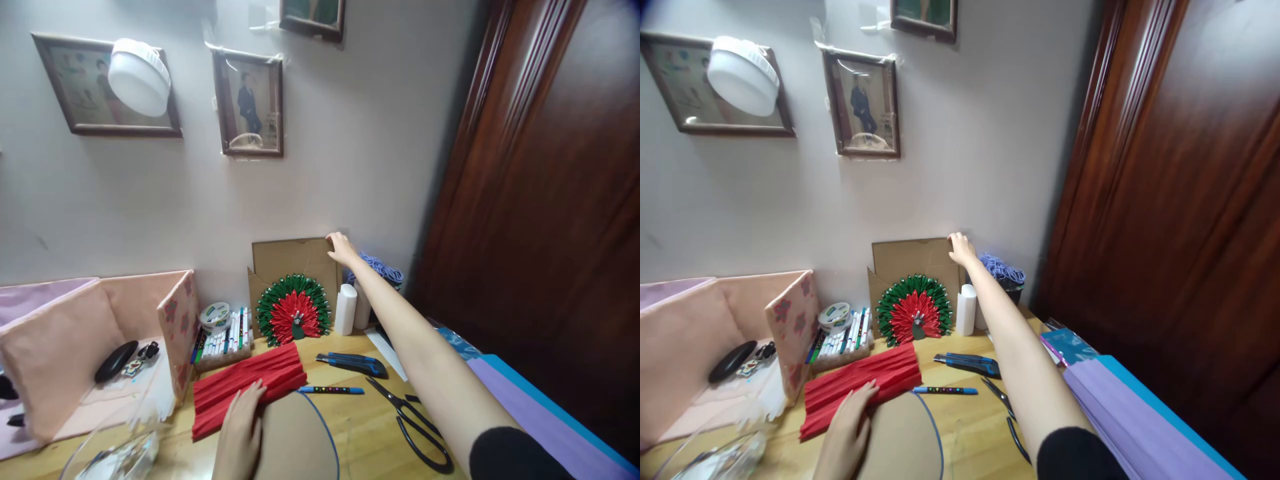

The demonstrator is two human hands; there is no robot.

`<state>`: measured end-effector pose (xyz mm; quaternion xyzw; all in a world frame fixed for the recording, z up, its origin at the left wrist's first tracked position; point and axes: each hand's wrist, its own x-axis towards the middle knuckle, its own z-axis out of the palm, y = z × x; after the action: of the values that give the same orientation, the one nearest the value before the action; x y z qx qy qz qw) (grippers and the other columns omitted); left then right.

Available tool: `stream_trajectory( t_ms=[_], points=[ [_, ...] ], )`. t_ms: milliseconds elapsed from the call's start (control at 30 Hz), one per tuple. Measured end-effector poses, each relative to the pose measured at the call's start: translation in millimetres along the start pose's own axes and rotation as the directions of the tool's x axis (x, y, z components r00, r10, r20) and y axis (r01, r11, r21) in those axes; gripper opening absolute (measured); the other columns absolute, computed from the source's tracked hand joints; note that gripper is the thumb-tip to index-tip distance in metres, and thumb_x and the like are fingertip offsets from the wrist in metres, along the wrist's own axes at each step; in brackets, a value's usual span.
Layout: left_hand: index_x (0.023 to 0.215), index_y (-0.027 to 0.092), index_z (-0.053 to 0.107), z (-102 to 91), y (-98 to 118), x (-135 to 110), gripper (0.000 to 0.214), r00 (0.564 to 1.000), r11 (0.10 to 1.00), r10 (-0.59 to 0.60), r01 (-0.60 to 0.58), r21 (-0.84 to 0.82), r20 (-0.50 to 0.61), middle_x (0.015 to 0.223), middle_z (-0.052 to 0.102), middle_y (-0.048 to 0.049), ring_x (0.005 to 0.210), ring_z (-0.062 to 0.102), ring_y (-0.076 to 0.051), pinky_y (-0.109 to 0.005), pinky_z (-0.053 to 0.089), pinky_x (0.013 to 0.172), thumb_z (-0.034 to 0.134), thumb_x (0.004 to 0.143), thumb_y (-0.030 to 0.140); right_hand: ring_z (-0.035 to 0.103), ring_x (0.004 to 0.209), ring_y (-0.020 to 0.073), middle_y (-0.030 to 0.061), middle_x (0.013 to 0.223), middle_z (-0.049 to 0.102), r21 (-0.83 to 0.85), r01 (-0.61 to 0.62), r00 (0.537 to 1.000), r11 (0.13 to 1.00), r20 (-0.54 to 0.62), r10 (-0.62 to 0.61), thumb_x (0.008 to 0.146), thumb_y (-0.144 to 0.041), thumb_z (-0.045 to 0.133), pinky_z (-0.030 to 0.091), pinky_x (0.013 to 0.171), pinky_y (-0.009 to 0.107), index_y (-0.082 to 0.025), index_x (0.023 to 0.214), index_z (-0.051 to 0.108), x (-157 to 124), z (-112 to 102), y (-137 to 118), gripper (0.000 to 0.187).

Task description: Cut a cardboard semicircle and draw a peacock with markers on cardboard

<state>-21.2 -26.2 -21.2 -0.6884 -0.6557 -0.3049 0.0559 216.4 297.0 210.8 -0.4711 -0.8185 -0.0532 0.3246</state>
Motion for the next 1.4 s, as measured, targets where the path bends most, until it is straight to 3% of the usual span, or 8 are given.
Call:
stream_trajectory(
  t_ms=[300, 467, 667, 867, 1000, 1133, 1300, 1400],
  points=[
    [0.116, 0.021, 0.056, -8.6, 13, 1, 0.046, 0.997, 0.998, -0.039, 0.042, -0.037, 0.061, 0.122, 0.057, -0.0058, 0.116, 0.049, -0.021, -0.044, 0.036, 0.102, 0.035, 0.076, 0.011, 0.045, 0.098, 0.0263, 0.0094, 0.104, 0.046, -0.085, 0.024, 0.999, 0.996, -0.036, -0.027, 0.065, -0.029, 0.071, 0.043, 0.074, 0.036, -0.021, 0.096, 0.048, 13, 6, 7, 0.040],
    [0.118, 0.020, 0.053, -4.4, 10, 0, 0.047, 0.996, 0.999, -0.037, 0.040, -0.037, 0.078, 0.123, 0.056, -0.0064, 0.117, 0.048, -0.021, -0.046, 0.035, 0.103, 0.035, 0.076, 0.009, 0.046, 0.095, 0.0256, 0.0088, 0.099, 0.049, -0.089, 0.048, 0.997, 0.995, -0.050, -0.052, 0.062, -0.030, 0.074, 0.042, 0.075, 0.036, -0.019, 0.095, 0.048, 19, 7, 13, 0.044],
    [0.118, 0.020, 0.052, -0.4, 7, 0, 0.047, 0.998, 0.999, -0.028, 0.031, -0.033, 0.063, 0.123, 0.056, -0.0072, 0.117, 0.048, -0.022, -0.047, 0.036, 0.102, 0.036, 0.076, 0.009, 0.043, 0.097, 0.0278, 0.0052, 0.088, 0.050, -0.064, 0.094, 0.995, 0.993, -0.027, -0.096, 0.056, -0.029, 0.077, 0.040, 0.074, 0.036, -0.021, 0.078, 0.052, 30, 4, 17, 0.035],
    [0.120, 0.019, 0.051, -0.5, 7, 0, 0.047, 0.997, 0.999, -0.012, 0.015, -0.033, 0.077, 0.123, 0.055, -0.0078, 0.117, 0.048, -0.022, -0.048, 0.036, 0.102, 0.036, 0.076, 0.008, 0.049, 0.079, 0.0188, 0.0030, 0.085, 0.052, 0.027, 0.097, 0.995, 0.995, -0.027, -0.096, 0.062, -0.024, 0.072, 0.039, 0.067, 0.029, -0.019, 0.079, 0.049, 43, -4, 16, 0.029],
    [0.121, 0.019, 0.049, -0.2, 6, -2, 0.048, 0.996, 0.999, 0.003, 0.000, -0.042, 0.086, 0.124, 0.055, -0.0073, 0.117, 0.048, -0.021, -0.048, 0.036, 0.102, 0.036, 0.076, 0.008, 0.048, 0.070, 0.0149, 0.0012, 0.079, 0.053, 0.128, 0.130, 0.990, 0.983, -0.076, -0.121, 0.067, -0.020, 0.066, 0.038, 0.065, 0.027, -0.019, 0.083, 0.045, 53, -27, 7, 0.026],
    [0.120, 0.019, 0.049, 0.3, 6, -2, 0.047, 0.997, 0.999, 0.013, -0.009, -0.052, 0.077, 0.124, 0.055, -0.0074, 0.117, 0.048, -0.021, -0.048, 0.035, 0.103, 0.036, 0.076, 0.007, 0.046, 0.069, 0.0139, 0.0003, 0.077, 0.051, 0.224, 0.215, 0.960, 0.951, -0.225, -0.164, 0.064, -0.017, 0.066, 0.037, 0.064, 0.027, -0.019, 0.079, 0.044, 60, -65, -5, 0.027],
    [0.120, 0.020, 0.047, -1.5, 9, -1, 0.049, 0.997, 0.998, 0.015, -0.011, -0.061, 0.075, 0.124, 0.054, -0.0065, 0.118, 0.047, -0.020, -0.047, 0.034, 0.104, 0.036, 0.075, 0.005, 0.045, 0.069, 0.0116, -0.0001, 0.080, 0.050, 0.244, 0.246, 0.879, 0.938, -0.465, -0.109, 0.073, -0.026, 0.064, 0.038, 0.064, 0.027, -0.018, 0.088, 0.046, 48, -120, -15, 0.025],
    [0.119, 0.019, 0.046, -2.0, 9, 0, 0.050, 0.996, 0.997, 0.030, -0.024, -0.068, 0.079, 0.125, 0.053, -0.0068, 0.118, 0.045, -0.020, -0.047, 0.032, 0.105, 0.037, 0.073, 0.004, 0.044, 0.068, 0.0088, 0.0025, 0.084, 0.051, 0.273, 0.228, 0.841, 0.935, -0.538, -0.048, 0.075, -0.031, 0.064, 0.039, 0.064, 0.026, -0.013, 0.096, 0.043, 29, -148, -17, 0.035]
  ],
)
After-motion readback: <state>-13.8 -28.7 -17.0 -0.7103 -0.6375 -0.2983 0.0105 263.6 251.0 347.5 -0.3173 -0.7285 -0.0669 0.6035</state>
